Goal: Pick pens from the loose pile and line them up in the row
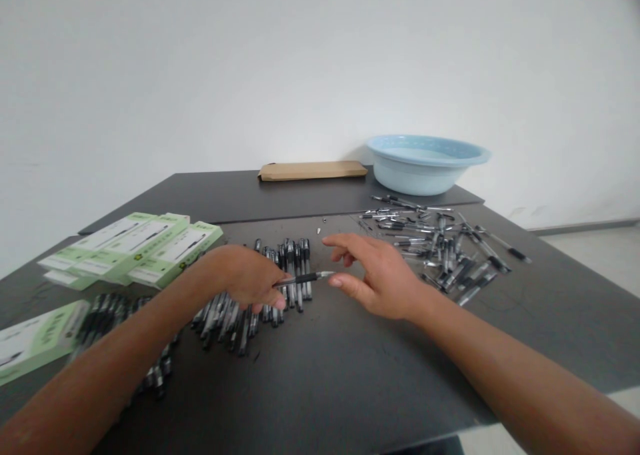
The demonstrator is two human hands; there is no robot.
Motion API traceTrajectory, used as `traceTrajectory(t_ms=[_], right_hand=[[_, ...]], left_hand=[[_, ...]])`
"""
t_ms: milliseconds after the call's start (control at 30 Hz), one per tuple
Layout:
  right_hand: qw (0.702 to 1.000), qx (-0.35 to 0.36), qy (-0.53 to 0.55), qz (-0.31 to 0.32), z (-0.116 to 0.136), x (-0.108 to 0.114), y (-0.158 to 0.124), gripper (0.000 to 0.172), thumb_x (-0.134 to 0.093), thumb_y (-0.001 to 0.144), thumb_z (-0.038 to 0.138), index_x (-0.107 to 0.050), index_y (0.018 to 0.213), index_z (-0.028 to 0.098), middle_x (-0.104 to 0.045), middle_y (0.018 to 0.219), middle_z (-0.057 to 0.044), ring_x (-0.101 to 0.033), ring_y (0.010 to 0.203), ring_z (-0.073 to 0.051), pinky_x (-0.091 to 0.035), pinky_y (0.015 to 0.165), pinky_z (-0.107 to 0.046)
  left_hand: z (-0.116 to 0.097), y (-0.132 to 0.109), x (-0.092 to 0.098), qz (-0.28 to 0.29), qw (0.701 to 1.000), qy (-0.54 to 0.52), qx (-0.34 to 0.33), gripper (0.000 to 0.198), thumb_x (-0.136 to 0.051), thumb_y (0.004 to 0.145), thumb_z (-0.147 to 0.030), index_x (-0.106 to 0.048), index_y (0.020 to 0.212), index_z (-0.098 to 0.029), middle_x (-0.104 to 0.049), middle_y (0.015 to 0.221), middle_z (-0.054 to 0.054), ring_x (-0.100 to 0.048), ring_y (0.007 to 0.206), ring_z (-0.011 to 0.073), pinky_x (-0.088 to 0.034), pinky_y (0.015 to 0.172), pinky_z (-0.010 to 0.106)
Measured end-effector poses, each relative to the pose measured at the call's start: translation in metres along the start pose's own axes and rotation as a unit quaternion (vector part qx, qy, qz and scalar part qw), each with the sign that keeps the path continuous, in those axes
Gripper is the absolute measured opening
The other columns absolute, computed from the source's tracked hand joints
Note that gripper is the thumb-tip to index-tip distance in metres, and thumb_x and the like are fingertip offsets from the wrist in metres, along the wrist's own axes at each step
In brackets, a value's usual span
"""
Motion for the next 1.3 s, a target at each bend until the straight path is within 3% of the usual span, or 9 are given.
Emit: traceTrajectory(t_ms=[267, 667, 1300], right_hand=[[0.999, 0.024, -0.019, 0.040, 0.006, -0.003, 0.000, 0.020, -0.056, 0.082, 0.028, -0.050, 0.098, 0.017, -0.060, 0.091, -0.004, -0.054, 0.081, -0.018, -0.040, 0.072, -0.029], [0.998, 0.043, -0.030, 0.038, 0.005, -0.009, 0.001, 0.007, -0.048, 0.086, 0.023, -0.048, 0.092, 0.019, -0.058, 0.084, -0.003, -0.050, 0.076, -0.016, -0.036, 0.068, -0.028], [0.997, 0.035, -0.047, 0.051, 0.004, -0.011, 0.002, 0.011, -0.046, 0.089, 0.028, -0.050, 0.088, 0.018, -0.058, 0.081, -0.004, -0.050, 0.074, -0.016, -0.035, 0.067, -0.027]], left_hand=[[0.003, 0.003, -0.001, -0.002, 1.000, -0.001, -0.006, 0.025, -0.042, 0.088, -0.033, -0.060, 0.100, -0.020, -0.073, 0.087, 0.007, -0.064, 0.071, 0.0180, -0.043, 0.057, 0.023], [0.003, 0.005, -0.002, 0.002, 1.000, -0.010, -0.022, 0.026, -0.043, 0.086, -0.031, -0.062, 0.098, -0.018, -0.072, 0.085, 0.008, -0.063, 0.069, 0.0200, -0.045, 0.058, 0.026], [0.004, 0.005, -0.002, 0.008, 0.999, -0.008, -0.036, 0.026, -0.043, 0.088, -0.033, -0.062, 0.098, -0.018, -0.072, 0.084, 0.007, -0.063, 0.070, 0.0184, -0.043, 0.059, 0.025]])
Point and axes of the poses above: each hand's wrist, its own y-axis towards the middle knuckle, its own x-axis out of the back of the hand, z = x × y, the point moved 1 cm from there along y, towards the middle knuckle
